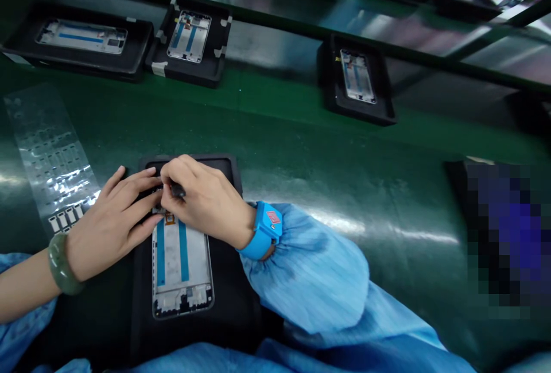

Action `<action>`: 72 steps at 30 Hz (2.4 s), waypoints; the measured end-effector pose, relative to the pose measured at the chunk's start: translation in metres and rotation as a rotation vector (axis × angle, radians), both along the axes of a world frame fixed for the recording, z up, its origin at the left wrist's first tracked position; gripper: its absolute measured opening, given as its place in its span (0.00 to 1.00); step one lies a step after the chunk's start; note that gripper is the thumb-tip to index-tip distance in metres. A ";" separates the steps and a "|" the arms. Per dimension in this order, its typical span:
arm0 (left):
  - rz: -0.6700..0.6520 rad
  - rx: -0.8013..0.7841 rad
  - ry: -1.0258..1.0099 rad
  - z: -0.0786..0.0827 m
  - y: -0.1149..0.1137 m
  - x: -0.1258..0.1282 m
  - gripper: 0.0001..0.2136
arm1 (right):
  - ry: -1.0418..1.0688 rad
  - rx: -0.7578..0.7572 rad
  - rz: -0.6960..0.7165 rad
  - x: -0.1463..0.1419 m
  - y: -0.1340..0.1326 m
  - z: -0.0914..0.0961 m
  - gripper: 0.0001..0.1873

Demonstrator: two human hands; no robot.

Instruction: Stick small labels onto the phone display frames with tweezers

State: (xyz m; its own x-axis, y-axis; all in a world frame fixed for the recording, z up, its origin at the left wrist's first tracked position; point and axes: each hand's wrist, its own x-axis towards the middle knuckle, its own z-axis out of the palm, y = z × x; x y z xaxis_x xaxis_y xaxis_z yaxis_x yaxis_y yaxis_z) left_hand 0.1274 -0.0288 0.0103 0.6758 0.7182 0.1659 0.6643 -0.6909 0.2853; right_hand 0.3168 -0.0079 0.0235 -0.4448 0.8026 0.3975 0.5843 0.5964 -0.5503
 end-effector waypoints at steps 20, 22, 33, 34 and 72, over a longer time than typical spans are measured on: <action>0.001 0.002 -0.009 0.001 -0.001 0.002 0.14 | 0.181 -0.088 -0.108 0.005 0.001 -0.008 0.07; -0.001 0.006 -0.012 0.001 -0.001 0.002 0.14 | 0.174 -0.077 -0.093 0.004 0.000 -0.007 0.07; -0.030 0.001 -0.012 0.003 -0.001 0.000 0.17 | 0.148 -0.084 -0.145 -0.003 0.000 -0.006 0.04; -0.030 0.005 -0.008 0.003 -0.001 0.000 0.17 | 0.136 -0.067 -0.158 -0.004 0.000 -0.006 0.05; 0.117 0.049 -0.002 0.018 0.043 -0.015 0.18 | -0.429 -0.043 -0.382 0.149 0.071 -0.034 0.13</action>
State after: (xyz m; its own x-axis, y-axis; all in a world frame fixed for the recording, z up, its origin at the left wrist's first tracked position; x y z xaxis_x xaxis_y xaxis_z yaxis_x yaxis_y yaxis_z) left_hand 0.1122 0.0143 0.0282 0.5875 0.7832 0.2038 0.7407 -0.6218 0.2543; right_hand 0.4657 0.0630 -0.0102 -0.2342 0.9496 0.2084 0.9303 0.2812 -0.2356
